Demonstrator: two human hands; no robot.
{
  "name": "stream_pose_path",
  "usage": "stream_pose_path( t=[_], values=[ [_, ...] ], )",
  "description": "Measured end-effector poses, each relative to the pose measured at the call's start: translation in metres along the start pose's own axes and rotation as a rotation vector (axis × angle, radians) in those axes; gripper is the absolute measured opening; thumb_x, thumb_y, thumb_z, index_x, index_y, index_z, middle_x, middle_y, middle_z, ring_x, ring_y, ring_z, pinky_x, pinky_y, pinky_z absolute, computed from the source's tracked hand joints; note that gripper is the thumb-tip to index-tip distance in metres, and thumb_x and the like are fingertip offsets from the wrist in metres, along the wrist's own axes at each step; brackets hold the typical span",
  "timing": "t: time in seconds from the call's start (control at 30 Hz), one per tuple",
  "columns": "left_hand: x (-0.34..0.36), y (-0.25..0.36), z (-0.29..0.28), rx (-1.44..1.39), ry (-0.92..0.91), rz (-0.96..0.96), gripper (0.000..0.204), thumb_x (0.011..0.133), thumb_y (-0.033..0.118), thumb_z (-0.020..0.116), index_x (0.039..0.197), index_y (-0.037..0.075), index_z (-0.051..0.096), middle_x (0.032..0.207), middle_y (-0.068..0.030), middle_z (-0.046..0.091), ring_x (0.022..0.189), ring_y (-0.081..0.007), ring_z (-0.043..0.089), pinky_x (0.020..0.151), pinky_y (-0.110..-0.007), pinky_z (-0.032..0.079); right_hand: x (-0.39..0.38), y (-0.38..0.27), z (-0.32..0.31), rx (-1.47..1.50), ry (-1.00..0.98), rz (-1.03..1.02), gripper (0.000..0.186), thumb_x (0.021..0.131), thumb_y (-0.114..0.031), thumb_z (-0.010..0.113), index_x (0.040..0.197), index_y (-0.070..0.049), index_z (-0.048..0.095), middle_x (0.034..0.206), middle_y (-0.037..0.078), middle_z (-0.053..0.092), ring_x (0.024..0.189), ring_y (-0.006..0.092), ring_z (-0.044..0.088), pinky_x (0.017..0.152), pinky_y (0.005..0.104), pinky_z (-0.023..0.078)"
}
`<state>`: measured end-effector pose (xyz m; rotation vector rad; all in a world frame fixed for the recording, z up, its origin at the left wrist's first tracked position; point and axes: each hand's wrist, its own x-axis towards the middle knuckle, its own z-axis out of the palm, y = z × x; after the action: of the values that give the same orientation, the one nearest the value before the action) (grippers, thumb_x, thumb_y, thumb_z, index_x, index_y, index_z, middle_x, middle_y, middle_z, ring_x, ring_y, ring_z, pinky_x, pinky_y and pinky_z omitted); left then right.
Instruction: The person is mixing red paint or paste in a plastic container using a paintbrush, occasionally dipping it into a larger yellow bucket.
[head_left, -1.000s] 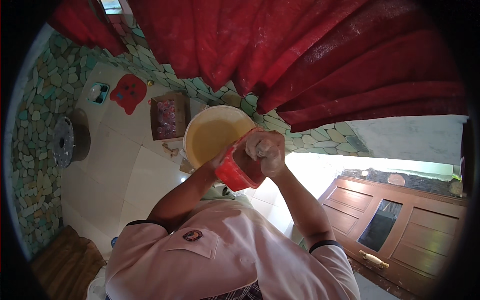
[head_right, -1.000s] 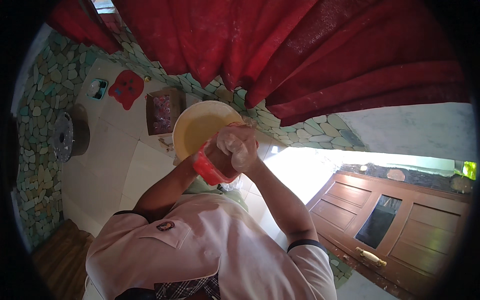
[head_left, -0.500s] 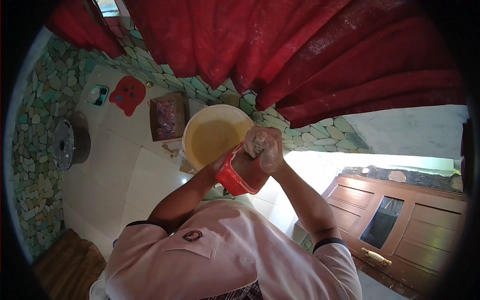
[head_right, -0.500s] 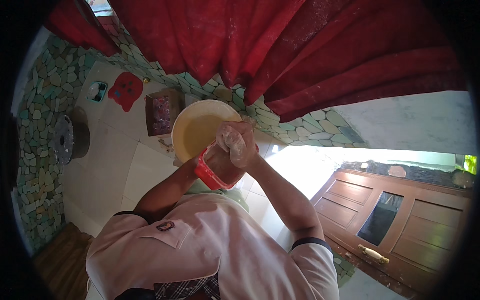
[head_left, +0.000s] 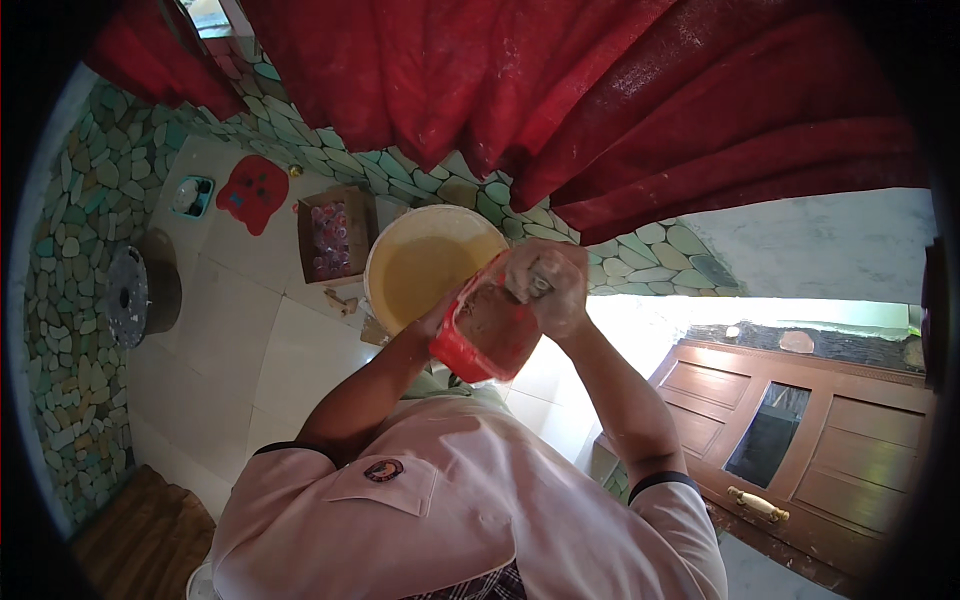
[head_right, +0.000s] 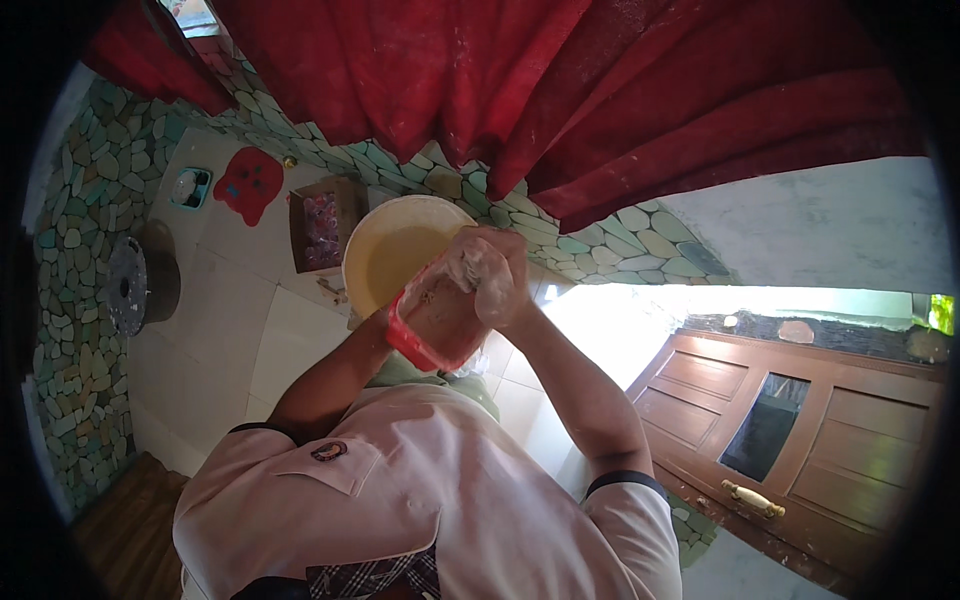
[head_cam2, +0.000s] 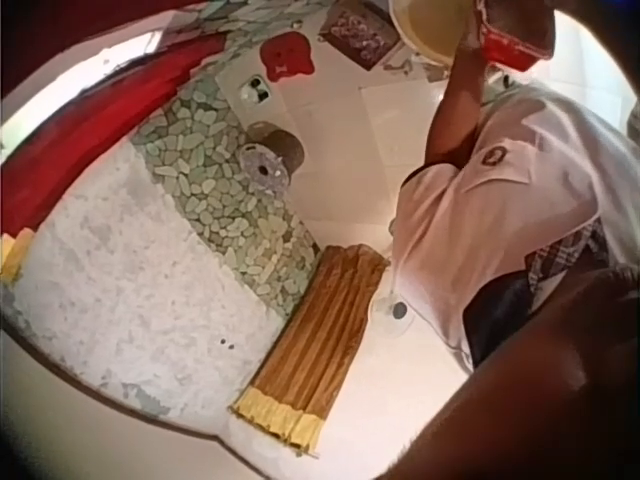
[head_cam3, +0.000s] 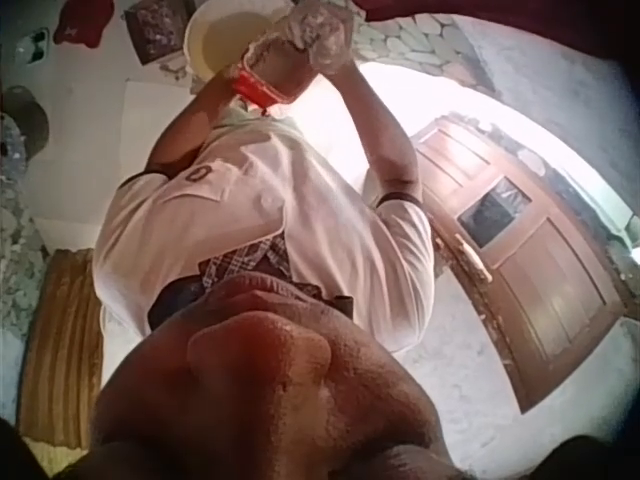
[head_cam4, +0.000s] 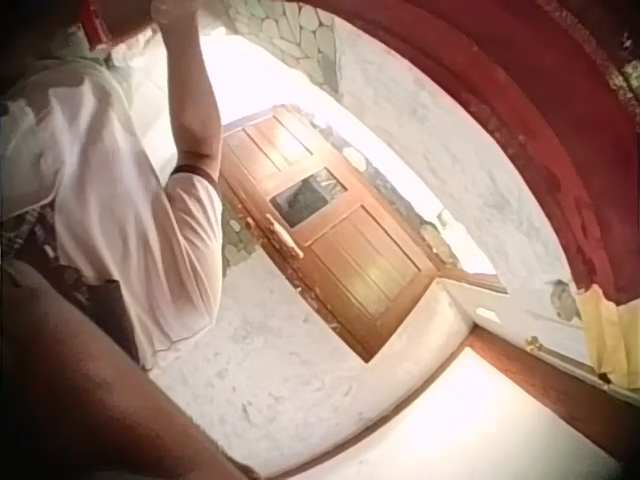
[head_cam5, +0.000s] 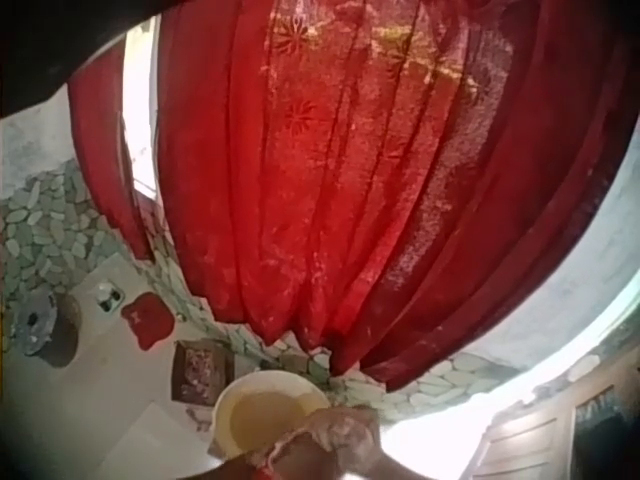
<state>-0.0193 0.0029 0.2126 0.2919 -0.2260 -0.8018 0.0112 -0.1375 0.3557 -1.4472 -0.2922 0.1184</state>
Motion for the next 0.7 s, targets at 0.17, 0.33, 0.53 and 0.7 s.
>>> stream_pose_path(
  t=[0.17, 0.33, 0.53, 0.7],
  values=[
    [0.003, -0.020, -0.046, -0.315, 0.144, -0.113, 0.053, 0.099, 0.037, 0.036, 0.141, 0.005, 0.031, 0.139, -0.0120, 0.042, 0.125, -0.0233, 0.045, 0.108, -0.037, 0.033, 0.007, 0.002, 0.002, -0.021, -0.109, -0.123, 0.062, 0.094, -0.051, 0.038, 0.054, -0.003, 0.044, 0.049, 0.003, 0.043, 0.046, 0.0150, 0.042, 0.048, 0.0286, 0.035],
    [0.001, -0.010, -0.011, 0.133, 0.136, 0.053, 0.053, 0.098, 0.040, 0.037, 0.138, 0.005, 0.037, 0.136, -0.0119, 0.047, 0.122, -0.0236, 0.048, 0.106, -0.038, 0.036, 0.002, 0.019, -0.005, -0.053, -0.078, 0.058, 0.054, 0.093, -0.042, 0.041, 0.055, -0.003, 0.043, 0.049, 0.003, 0.042, 0.047, 0.0146, 0.041, 0.048, 0.0278, 0.033],
    [-0.008, 0.001, -0.024, -0.432, -0.053, -0.088, 0.052, 0.097, 0.041, 0.038, 0.134, 0.004, 0.042, 0.131, -0.0119, 0.051, 0.120, -0.0240, 0.049, 0.106, -0.038, 0.035, 0.013, -0.028, 0.015, 0.247, -0.137, -0.079, 0.051, 0.091, -0.038, 0.045, 0.056, -0.001, 0.044, 0.051, 0.004, 0.044, 0.046, 0.0145, 0.039, 0.048, 0.0280, 0.033],
    [0.000, -0.003, -0.020, -0.024, 0.297, -0.050, 0.051, 0.098, 0.042, 0.037, 0.132, 0.005, 0.044, 0.130, -0.0119, 0.052, 0.119, -0.0240, 0.050, 0.105, -0.039, 0.037, 0.009, 0.020, 0.004, -0.048, -0.062, 0.025, 0.054, 0.091, -0.042, 0.045, 0.057, -0.001, 0.045, 0.051, 0.005, 0.044, 0.046, 0.0140, 0.039, 0.048, 0.0276, 0.033]
  ],
)
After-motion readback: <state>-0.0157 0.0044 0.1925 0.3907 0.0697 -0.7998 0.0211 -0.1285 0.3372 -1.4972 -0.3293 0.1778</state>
